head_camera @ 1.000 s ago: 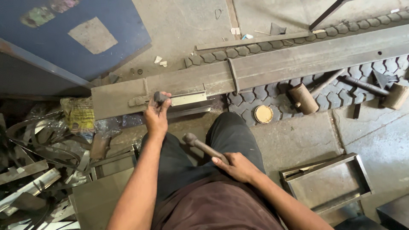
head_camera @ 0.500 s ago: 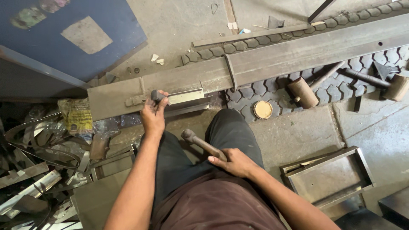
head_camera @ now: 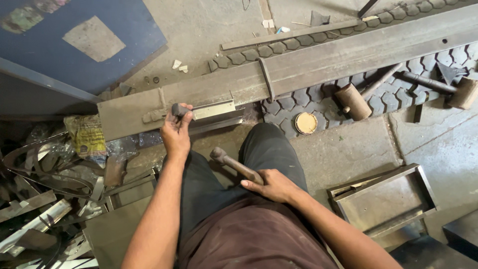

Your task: The person uses a hammer and a metal punch to repeatedly strike a small rectangular metal piece placed on a workbench. They periodically reposition the metal piece and the punch, and at one point place a larger metal sheet over the piece before resuming hammering.

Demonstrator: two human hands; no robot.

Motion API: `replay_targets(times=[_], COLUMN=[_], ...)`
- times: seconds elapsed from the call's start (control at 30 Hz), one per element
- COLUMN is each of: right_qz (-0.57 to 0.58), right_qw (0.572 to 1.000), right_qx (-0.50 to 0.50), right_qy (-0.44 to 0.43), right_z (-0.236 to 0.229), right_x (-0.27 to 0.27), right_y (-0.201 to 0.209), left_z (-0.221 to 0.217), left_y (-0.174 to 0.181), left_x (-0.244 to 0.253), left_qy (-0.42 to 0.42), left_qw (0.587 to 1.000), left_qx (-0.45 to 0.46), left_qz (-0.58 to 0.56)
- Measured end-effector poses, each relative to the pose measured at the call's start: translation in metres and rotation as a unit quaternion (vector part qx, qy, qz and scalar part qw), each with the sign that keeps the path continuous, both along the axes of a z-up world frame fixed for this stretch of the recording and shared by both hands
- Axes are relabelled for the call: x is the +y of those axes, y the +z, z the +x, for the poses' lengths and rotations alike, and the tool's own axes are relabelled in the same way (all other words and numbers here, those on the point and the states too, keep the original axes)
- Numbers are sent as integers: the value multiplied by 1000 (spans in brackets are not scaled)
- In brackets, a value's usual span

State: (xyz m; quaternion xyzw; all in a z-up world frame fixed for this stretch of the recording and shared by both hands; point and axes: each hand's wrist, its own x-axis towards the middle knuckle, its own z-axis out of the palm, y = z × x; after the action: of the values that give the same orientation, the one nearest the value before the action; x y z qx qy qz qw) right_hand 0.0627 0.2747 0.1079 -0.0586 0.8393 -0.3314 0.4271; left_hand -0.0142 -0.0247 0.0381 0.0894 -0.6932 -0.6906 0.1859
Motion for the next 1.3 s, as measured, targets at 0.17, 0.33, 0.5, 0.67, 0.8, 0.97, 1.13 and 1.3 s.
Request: replay_targets(times=[0.17, 0.33, 0.5, 0.67, 0.8, 0.97, 1.13, 1.3], right_qz=[12, -40, -192, -408, -160, -45, -114, -39], right_qw=[1000, 999, 979, 881, 961, 998, 986, 982], right_qx=[-16, 10, 72, 226, 227, 49, -47, -97], right_qy=[-4, -9, 19, 76, 14, -17, -115, -156], right_z=[-1, -8, -21, -24, -37, -17, 26, 27], right_x=[-1, -13, -37, -60, -86, -46, 0, 14], right_y=[4, 62, 155, 193, 168, 118, 66, 25], left_z=[0, -3, -10, -6, -4, -16, -4, -4], left_y=[1, -9, -19, -30, -29, -23, -17, -5], left_x=[0, -5, -6, -2, -3, -11, -14, -8], left_qy=[5, -4, -26, 4, 31, -22, 8, 10], left_qw=[1000, 999, 1000, 997, 984, 992, 994, 984], left_qx=[-13, -19, -3, -24, -23, -12, -21, -35], left_qz=[17, 25, 17, 79, -172, 121, 111, 173])
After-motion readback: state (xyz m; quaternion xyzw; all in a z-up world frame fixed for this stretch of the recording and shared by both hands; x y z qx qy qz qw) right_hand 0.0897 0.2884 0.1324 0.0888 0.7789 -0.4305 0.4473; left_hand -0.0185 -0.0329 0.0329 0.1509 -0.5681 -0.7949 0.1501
